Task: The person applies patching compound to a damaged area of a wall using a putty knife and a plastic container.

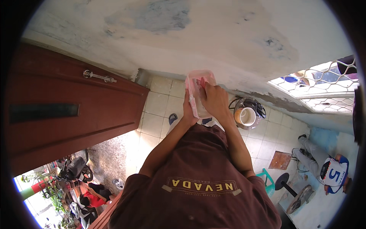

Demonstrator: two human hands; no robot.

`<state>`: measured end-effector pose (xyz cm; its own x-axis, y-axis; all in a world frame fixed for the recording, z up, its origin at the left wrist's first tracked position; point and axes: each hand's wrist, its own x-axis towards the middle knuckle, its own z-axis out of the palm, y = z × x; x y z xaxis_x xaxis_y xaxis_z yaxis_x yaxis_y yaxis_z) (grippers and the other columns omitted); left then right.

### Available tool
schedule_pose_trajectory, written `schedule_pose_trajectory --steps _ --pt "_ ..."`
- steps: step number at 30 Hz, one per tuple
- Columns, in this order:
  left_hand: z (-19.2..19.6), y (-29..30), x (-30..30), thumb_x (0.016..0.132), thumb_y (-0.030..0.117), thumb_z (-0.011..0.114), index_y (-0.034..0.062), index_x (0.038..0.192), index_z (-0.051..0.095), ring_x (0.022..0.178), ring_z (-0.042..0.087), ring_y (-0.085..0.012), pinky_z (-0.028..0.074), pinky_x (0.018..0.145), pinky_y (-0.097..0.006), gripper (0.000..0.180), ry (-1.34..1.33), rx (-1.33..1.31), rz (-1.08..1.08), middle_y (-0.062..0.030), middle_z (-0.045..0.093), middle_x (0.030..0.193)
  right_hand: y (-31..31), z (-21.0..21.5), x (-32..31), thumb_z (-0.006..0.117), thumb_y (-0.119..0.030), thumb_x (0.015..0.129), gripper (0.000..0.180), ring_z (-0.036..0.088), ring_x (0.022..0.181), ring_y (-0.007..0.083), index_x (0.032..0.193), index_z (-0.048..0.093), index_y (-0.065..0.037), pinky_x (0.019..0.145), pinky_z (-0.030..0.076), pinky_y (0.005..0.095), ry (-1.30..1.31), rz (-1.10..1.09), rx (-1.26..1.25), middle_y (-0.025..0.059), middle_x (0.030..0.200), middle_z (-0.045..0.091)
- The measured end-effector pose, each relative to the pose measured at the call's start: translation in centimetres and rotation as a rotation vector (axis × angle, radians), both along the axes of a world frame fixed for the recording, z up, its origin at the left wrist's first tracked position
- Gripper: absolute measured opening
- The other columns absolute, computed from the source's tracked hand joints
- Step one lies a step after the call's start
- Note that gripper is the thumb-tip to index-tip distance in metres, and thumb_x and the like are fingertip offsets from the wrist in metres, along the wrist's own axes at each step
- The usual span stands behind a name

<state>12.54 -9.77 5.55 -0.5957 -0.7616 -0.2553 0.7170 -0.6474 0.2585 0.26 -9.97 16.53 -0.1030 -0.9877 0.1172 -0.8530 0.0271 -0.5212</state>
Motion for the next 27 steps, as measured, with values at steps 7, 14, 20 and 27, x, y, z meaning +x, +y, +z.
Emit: schedule_pose_trajectory --steps 7,14,20,27 --pt "1.1 -3.2 5.6 0.105 0.062 0.025 0.0169 0.155 0.034 0.139 0.046 -0.0274 0.04 0.115 -0.048 0.068 0.16 -0.07 -0.038 -0.0079 0.046 0.152 -1.2 2.4 5.3 0.059 -0.022 0.093 0.025 0.066 0.059 0.0429 0.085 0.066 0.0 0.056 0.053 0.0522 -0.004 -0.034 0.003 0.0246 0.064 0.063" --pt "1.7 -5.7 10.4 0.105 0.062 0.026 0.0147 0.154 0.036 0.137 0.049 -0.0273 0.041 0.115 -0.048 0.069 0.064 -0.034 -0.058 -0.0097 0.047 0.15 -2.6 6.3 8.9 0.06 -0.024 0.093 0.027 0.065 0.059 0.0444 0.081 0.066 -0.001 0.057 0.052 0.0529 -0.056 -0.196 0.023 0.0254 0.064 0.064" --pt "0.7 -6.9 13.2 0.104 0.065 0.028 0.0114 0.153 0.037 0.135 0.051 -0.0277 0.042 0.114 -0.048 0.073 -0.003 -0.09 -0.108 -0.0116 0.05 0.147 -3.1 1.0 12.9 0.061 -0.026 0.095 0.029 0.065 0.057 0.0431 0.082 0.066 -0.001 0.054 0.051 0.051 0.152 -0.128 -0.018 0.0233 0.062 0.063" --pt "1.6 -7.2 17.8 0.103 0.065 0.029 0.011 0.153 0.036 0.134 0.051 -0.0283 0.043 0.112 -0.048 0.073 -0.016 -0.053 -0.077 -0.0125 0.05 0.147 -3.2 5.3 15.4 0.059 -0.022 0.096 0.029 0.063 0.05 0.0391 0.075 0.065 -0.003 0.046 0.049 0.0476 0.029 -0.262 -0.139 0.0202 0.053 0.059"
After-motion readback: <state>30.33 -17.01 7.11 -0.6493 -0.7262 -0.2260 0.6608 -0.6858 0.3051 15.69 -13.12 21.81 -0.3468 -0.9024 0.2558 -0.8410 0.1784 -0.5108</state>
